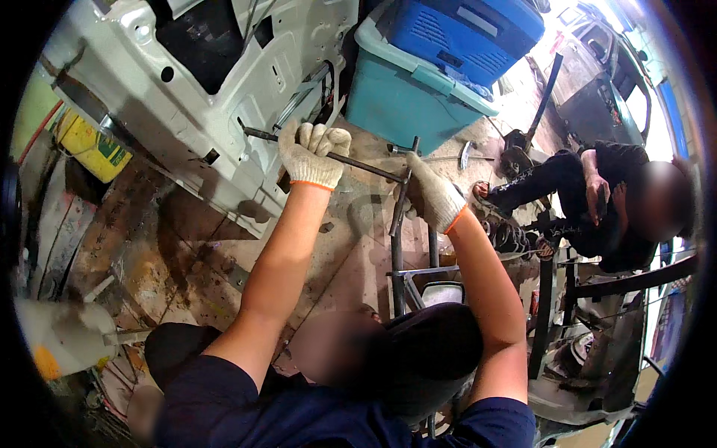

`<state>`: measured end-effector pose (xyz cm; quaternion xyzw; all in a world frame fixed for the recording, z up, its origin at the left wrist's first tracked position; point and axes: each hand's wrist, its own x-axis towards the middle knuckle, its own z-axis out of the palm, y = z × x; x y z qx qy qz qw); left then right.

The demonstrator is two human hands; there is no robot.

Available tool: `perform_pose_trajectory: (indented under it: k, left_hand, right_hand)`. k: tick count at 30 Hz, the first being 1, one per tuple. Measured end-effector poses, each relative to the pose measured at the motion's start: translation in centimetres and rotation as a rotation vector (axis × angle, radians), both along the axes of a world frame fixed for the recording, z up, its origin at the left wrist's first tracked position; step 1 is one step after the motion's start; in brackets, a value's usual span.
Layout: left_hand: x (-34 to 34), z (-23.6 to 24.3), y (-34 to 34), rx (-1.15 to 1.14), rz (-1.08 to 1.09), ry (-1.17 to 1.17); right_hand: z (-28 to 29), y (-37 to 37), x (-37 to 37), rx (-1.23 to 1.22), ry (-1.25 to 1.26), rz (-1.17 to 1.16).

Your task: The person is working on a detached car door, using a screwdriver to remove screws and a metal rod to adjust internal mechanisms. The person manipulates the door panel and internal components while sitting on the floor of a workshop.

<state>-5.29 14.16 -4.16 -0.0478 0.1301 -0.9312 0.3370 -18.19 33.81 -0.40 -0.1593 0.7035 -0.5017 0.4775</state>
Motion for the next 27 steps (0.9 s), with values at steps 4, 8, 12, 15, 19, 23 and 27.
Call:
perform_pose_trajectory:
  k: [4, 8, 12, 15, 19, 23, 27]
  left_hand:
    - [0.3, 0.2, -0.1, 0.028, 0.003, -0.056]
    - [0.6, 0.8, 0.1, 0.028, 0.009, -0.106]
    - [0.5, 0.5, 0.0, -0.015, 0.019, -0.040]
    - [0.6, 1.0, 0.2, -0.006, 0.047, -0.093]
    - [0.2, 0.6, -0.1, -0.028, 0.061, -0.103]
    - [0.0, 0.5, 0.0, -0.020, 0.045, -0.077]
    - [0.2, 0.8, 0.0, -0.009, 0.065, -0.118]
  right_hand:
    - [2.6, -0.2, 2.5, -0.041, 0.038, 0.046]
    - [2.4, -0.2, 2.7, -0.049, 0.157, 0.105]
    - [1.3, 0.6, 1.2, -0.117, 0.569, 0.216]
    - [2.5, 0.6, 1.0, -0.056, 0.328, 0.022]
    - [3.3, 1.1, 1.9, -0.076, 0.392, 0.106]
    - [2.7, 1.3, 2.2, -0.184, 0.672, 0.150]
    - [2.5, 1.0, 2.7, -0.189, 0.933, 0.150]
